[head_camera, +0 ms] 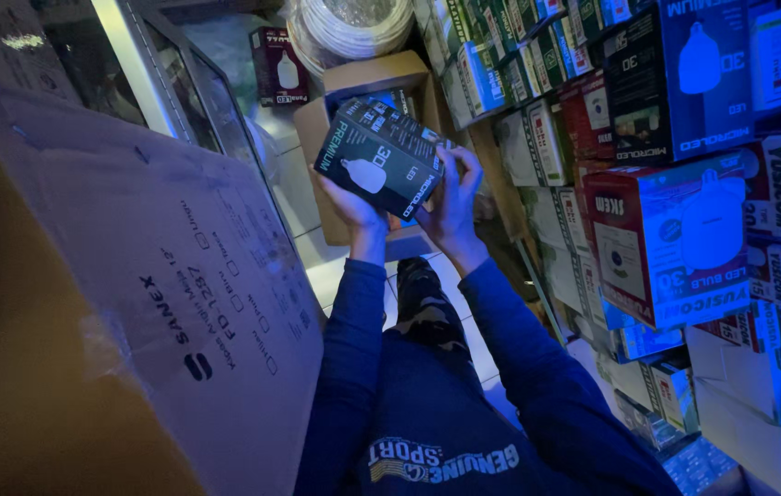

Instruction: The person opens cardboard boxes, removes several individual light bulb boxes from within, and then organizes them into other boxes on the floor of a storage area.

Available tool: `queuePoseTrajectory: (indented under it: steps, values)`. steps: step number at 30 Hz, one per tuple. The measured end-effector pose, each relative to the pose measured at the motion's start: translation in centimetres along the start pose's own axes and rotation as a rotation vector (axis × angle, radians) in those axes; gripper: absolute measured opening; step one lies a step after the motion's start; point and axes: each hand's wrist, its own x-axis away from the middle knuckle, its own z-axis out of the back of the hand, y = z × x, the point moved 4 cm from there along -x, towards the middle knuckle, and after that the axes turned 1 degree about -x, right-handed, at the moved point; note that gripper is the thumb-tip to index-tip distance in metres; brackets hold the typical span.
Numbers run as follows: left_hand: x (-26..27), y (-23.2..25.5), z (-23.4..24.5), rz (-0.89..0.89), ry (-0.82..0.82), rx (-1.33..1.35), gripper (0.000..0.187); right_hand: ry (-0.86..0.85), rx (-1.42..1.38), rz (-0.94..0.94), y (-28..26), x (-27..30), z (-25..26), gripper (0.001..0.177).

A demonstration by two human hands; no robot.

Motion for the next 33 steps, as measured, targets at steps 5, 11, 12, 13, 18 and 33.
queuePoseTrajectory:
  steps: [5,11,12,13,18,33]
  values:
    - [-0.2,-1.0,1.0,0.016,0.061,-0.069,0.066,0.055,-0.065,0.023,-0.6,0.2,0.5,0.106]
    - [1.3,0.0,-0.6,0.091,0.162,-0.342,0.067,0.000,-0.015,0.025,-0.4,1.1,1.8,0.107]
    - [1.9,0.6,-1.8,0.052,0.104,-0.365,0.065,0.018,-0.011,0.034,-0.5,1.4,2.3,0.105]
    - [2.7,1.3,-2.8,0.014,0.045,-0.388,0.064,0.035,-0.007,0.043,-0.7,1.7,2.9,0.103]
    - [7.4,4.7,-8.3,-0.260,-0.309,-0.692,0.062,0.162,-0.541,-0.240,-1.7,4.3,4.6,0.087]
    - [19.2,12.0,-18.5,-0.219,-1.154,-1.053,0.113,0.153,-0.374,-0.365,-10.8,12.2,18.9,0.095]
